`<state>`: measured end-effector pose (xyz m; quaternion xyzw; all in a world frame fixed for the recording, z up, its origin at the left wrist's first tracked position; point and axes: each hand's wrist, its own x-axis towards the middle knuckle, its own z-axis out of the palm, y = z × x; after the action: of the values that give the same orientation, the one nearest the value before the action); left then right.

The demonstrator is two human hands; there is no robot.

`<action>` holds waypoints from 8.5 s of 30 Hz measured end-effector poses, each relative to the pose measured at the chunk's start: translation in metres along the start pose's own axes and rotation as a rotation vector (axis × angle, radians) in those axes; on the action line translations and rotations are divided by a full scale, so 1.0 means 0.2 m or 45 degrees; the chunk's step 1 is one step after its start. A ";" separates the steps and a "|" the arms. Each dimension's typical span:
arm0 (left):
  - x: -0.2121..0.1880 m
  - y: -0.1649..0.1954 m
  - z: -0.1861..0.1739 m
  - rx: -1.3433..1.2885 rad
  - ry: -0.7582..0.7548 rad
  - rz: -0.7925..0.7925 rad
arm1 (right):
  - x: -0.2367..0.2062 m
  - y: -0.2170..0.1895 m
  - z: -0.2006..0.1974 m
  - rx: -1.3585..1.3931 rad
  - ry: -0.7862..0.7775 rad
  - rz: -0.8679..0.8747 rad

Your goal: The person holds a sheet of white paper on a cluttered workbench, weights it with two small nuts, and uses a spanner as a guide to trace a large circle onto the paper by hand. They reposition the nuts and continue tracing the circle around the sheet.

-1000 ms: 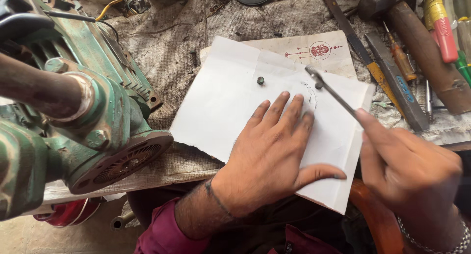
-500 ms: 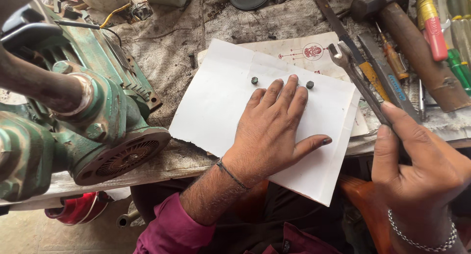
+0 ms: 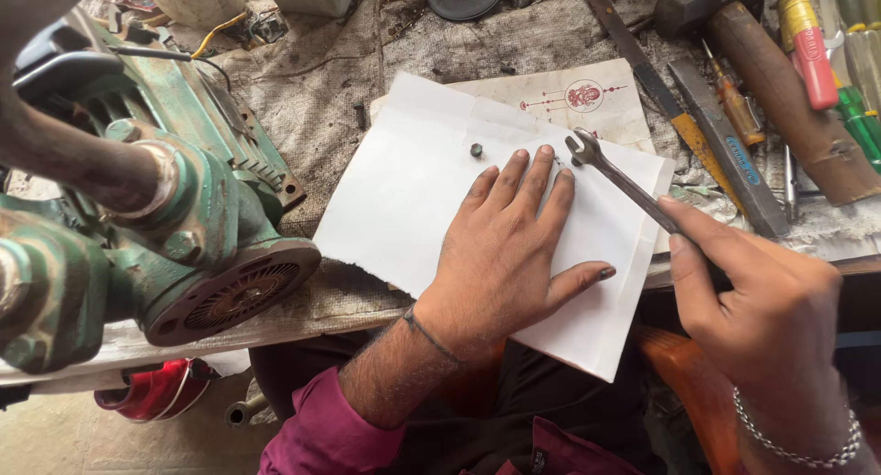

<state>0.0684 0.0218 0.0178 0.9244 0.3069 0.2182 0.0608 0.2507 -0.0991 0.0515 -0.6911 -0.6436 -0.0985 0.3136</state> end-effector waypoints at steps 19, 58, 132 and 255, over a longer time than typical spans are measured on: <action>-0.14 -0.01 -0.06 -0.212 0.038 0.016 | -0.06 -0.03 0.07 -0.184 0.028 -0.235; -0.14 -0.01 -0.06 -0.221 0.067 0.020 | 0.00 -0.09 0.07 -0.154 0.015 -0.204; -0.14 -0.02 -0.08 -0.227 0.123 0.051 | 0.05 -0.08 0.11 -0.170 -0.043 -0.251; -0.17 -0.03 -0.10 -0.224 0.141 0.040 | 0.06 -0.08 0.07 -0.069 0.043 -0.200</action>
<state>0.0324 0.0056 0.0214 0.9067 0.2748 0.2959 0.1213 0.2330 -0.0819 0.0511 -0.6450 -0.6875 -0.1518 0.2971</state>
